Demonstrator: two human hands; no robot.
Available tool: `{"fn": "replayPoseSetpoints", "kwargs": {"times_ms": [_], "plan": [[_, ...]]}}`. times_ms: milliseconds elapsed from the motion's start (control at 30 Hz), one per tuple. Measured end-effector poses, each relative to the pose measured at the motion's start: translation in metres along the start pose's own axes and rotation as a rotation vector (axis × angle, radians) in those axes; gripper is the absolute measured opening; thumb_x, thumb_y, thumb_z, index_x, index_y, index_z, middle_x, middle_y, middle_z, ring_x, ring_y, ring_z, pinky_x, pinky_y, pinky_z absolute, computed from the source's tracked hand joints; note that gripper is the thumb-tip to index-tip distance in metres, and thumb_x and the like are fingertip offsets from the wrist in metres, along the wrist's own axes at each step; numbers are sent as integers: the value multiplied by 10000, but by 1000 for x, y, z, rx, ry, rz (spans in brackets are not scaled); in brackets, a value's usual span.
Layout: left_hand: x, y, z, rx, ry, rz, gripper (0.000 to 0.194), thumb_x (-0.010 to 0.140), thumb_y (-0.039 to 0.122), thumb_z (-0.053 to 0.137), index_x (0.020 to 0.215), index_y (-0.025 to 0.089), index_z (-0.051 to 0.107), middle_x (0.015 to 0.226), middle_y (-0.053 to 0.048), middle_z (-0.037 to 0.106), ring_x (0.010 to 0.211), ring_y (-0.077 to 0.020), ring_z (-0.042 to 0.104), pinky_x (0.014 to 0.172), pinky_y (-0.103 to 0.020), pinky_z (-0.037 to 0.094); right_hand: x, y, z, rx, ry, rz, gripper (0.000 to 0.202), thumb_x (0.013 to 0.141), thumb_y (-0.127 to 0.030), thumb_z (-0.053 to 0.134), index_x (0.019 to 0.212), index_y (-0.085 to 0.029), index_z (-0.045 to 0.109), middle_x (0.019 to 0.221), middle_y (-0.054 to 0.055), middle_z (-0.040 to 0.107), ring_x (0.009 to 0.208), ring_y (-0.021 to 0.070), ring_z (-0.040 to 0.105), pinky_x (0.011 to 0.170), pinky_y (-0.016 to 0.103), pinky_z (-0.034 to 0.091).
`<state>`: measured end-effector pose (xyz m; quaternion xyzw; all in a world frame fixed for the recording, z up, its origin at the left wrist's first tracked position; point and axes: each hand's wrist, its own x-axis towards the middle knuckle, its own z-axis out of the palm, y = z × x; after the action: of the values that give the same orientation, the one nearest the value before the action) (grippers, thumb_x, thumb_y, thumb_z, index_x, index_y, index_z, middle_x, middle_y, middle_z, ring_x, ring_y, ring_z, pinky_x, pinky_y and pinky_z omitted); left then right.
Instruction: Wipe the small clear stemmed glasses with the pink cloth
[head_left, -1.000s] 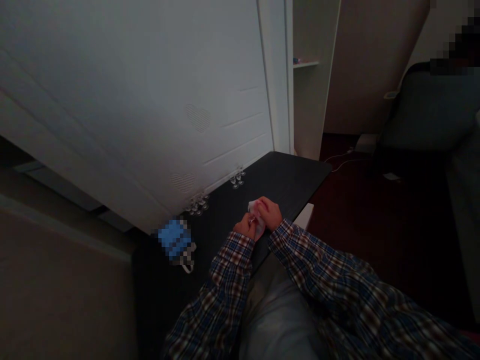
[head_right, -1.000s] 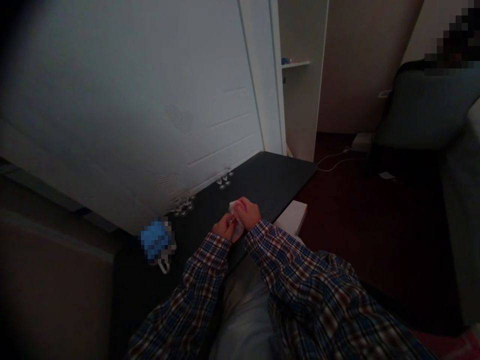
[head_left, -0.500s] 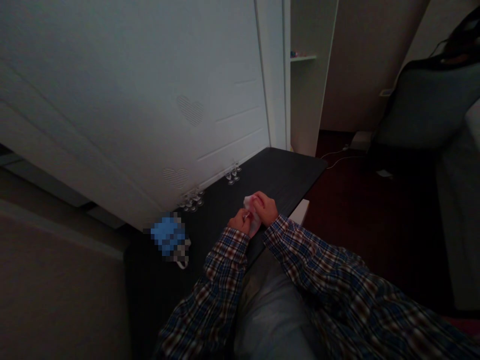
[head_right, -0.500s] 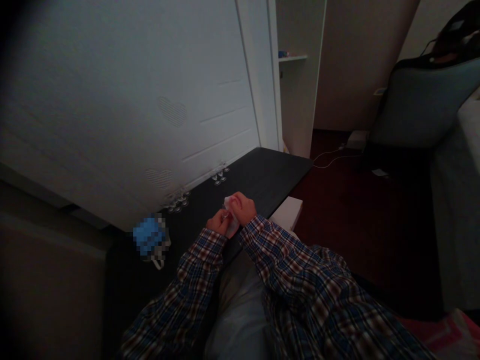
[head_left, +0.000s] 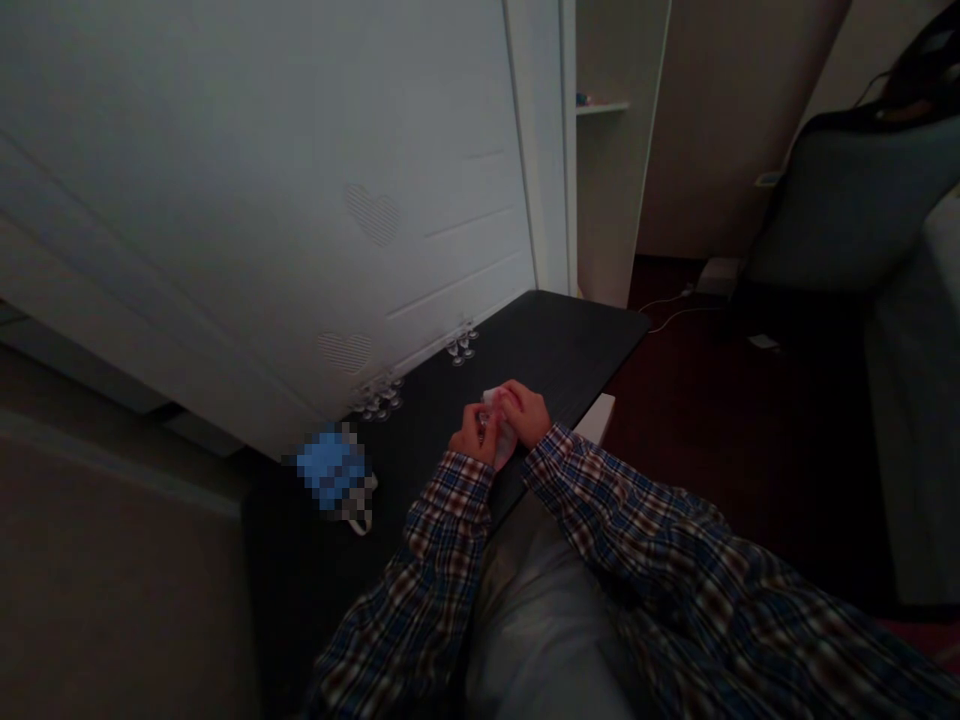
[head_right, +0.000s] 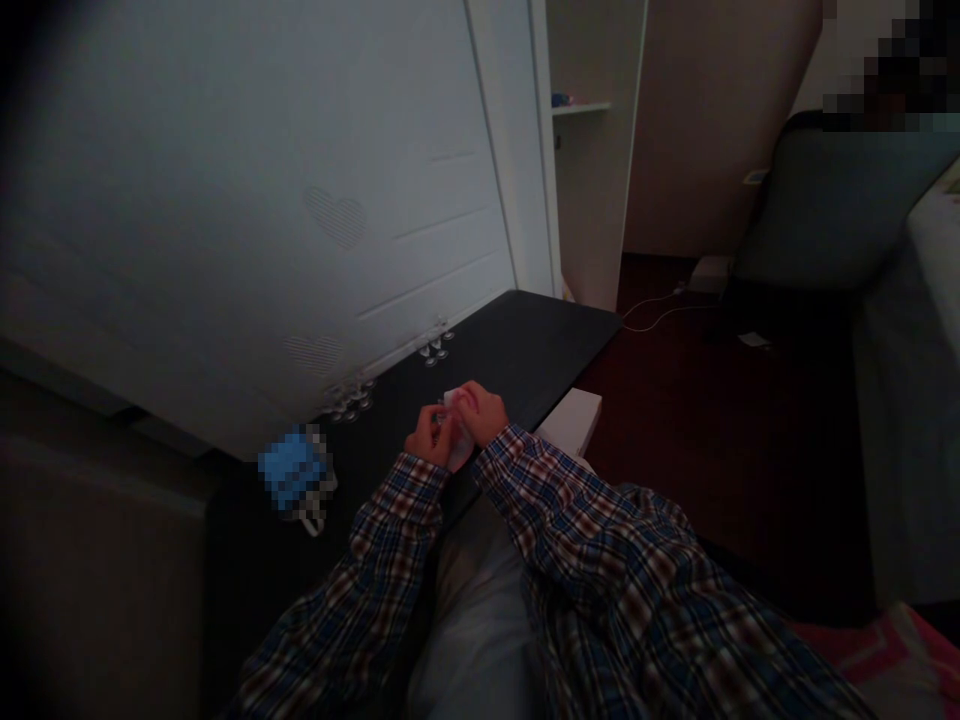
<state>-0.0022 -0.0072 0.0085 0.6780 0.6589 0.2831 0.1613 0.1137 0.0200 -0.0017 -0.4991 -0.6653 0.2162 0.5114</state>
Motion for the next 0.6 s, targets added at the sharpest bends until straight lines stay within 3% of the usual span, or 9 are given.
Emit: {"fn": "replayPoseSetpoints", "kwargs": {"times_ms": [433,600], "plan": [[8,-14,6,-133,315,385,292,767,399,459,899,155,549,788,-45,572,696,-139,520,634,-240,423,1,-1,0,-20,-4,5,261,830,-341,313,782,-189,519,677,-18,551,613,86,487,578,185,335],[10,-20,7,-176,404,340,252,784,367,432,887,149,508,791,-49,535,688,-140,501,614,-246,417,1,0,0,-32,-10,-1,248,826,-327,319,765,-188,515,646,-27,525,589,83,471,557,184,319]]}}
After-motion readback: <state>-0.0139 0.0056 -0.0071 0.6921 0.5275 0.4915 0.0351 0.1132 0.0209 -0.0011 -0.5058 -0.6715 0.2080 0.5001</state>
